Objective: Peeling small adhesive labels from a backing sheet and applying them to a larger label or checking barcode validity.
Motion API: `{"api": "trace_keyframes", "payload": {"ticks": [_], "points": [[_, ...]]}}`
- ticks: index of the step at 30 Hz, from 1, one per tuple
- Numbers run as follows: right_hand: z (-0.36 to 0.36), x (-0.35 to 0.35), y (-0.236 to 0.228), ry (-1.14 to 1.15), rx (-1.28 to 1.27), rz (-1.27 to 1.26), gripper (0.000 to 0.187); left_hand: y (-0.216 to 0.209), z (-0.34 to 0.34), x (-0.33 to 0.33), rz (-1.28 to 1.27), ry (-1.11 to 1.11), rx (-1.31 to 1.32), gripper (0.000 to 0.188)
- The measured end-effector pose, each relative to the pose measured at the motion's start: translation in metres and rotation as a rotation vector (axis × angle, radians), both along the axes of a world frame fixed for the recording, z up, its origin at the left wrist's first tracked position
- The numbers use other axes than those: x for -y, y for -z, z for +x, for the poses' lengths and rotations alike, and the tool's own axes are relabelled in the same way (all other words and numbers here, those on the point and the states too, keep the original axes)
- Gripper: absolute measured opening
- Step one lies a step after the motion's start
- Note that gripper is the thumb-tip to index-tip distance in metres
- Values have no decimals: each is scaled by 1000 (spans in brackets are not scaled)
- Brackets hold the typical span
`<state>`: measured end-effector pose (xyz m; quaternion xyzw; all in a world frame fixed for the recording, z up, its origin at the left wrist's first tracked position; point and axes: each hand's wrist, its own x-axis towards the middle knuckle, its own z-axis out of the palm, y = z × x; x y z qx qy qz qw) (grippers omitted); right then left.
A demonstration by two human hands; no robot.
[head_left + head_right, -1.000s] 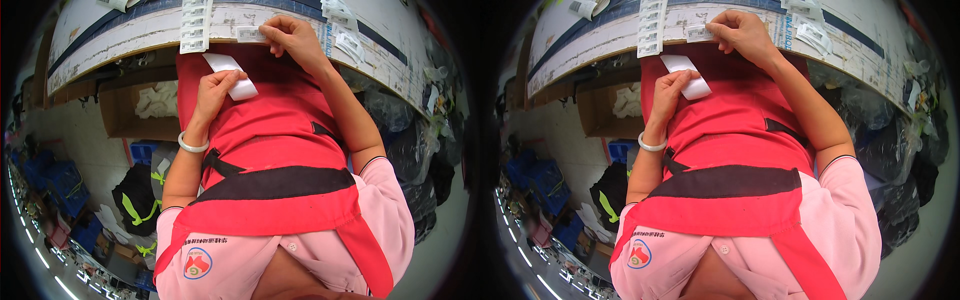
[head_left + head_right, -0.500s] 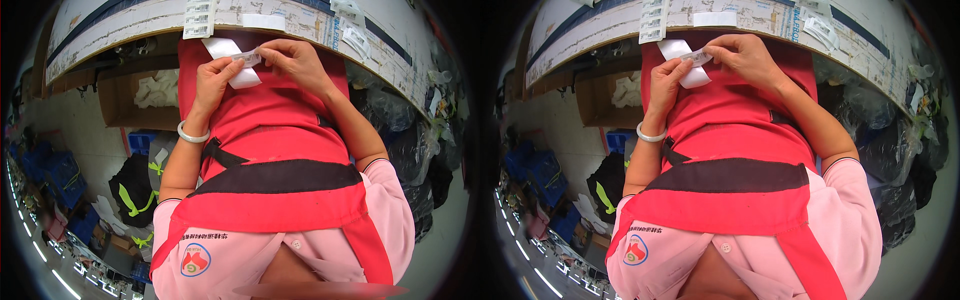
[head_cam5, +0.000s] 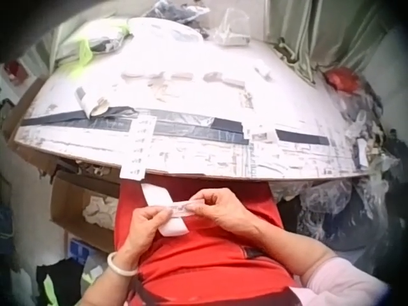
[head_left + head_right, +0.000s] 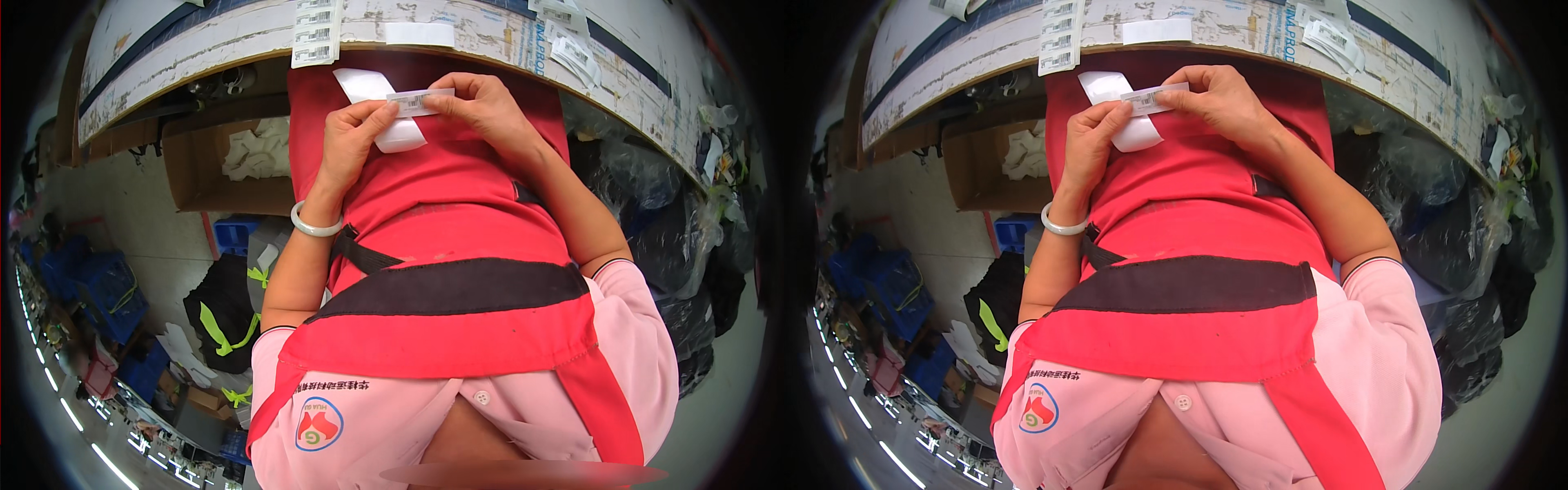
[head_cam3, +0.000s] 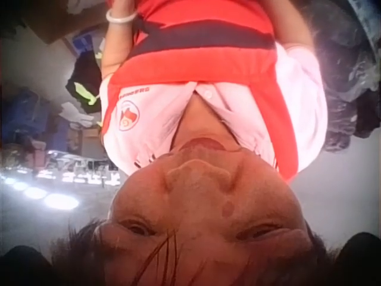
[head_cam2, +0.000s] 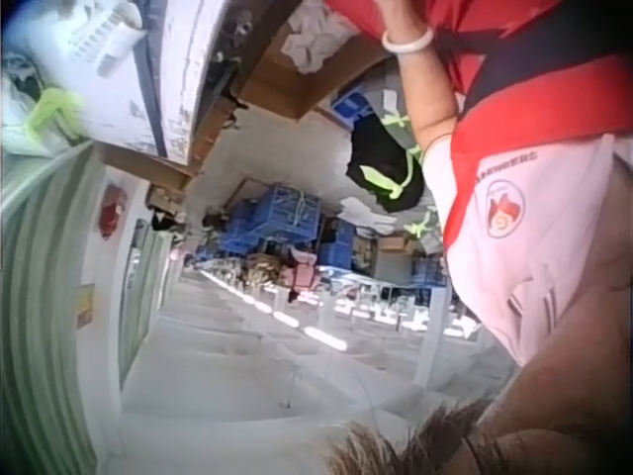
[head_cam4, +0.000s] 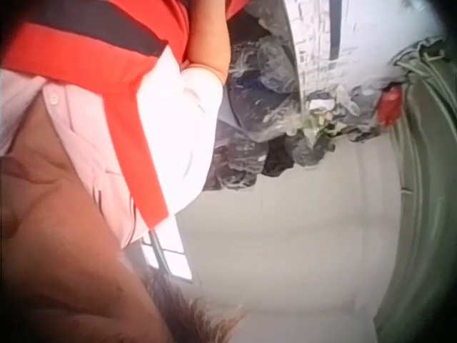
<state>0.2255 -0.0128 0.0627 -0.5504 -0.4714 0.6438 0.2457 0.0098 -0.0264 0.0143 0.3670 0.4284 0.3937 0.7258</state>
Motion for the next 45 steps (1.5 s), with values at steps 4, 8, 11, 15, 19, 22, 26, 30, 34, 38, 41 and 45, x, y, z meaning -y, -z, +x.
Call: {"api": "trace_keyframes", "payload": {"ticks": [4,8,11,15,19,22,26,30,34,38,41,45], "points": [[16,1,-6,93,-42,-25,20,2,0,-1,7,-22,-38,23],[67,-4,-11,291,19,160,17,-6,-17,8,4,-66,-128,23],[133,-15,-11,471,292,420,19,-7,-45,13,-14,-188,-18,22],[164,-23,-16,511,952,776,21,14,-100,6,-132,-378,96,26],[144,-32,-18,568,761,860,20,63,-166,10,-178,-434,100,30],[90,-37,-21,389,633,893,16,128,-213,15,-346,-567,85,36],[-5,-48,-16,-72,514,1037,28,181,-263,32,-435,-659,-427,55],[-83,-69,-3,-201,535,1238,41,193,-267,36,-367,-739,-727,55],[-105,-80,19,-257,685,1322,30,183,-260,39,-389,-749,-649,42],[-96,-86,18,-276,557,1240,18,136,-205,26,-330,-639,-374,32],[-96,-94,16,-236,403,1189,11,110,-178,15,-210,-556,-398,30],[-95,-97,14,-202,362,1033,8,57,-132,-10,75,-440,-392,24]]}}
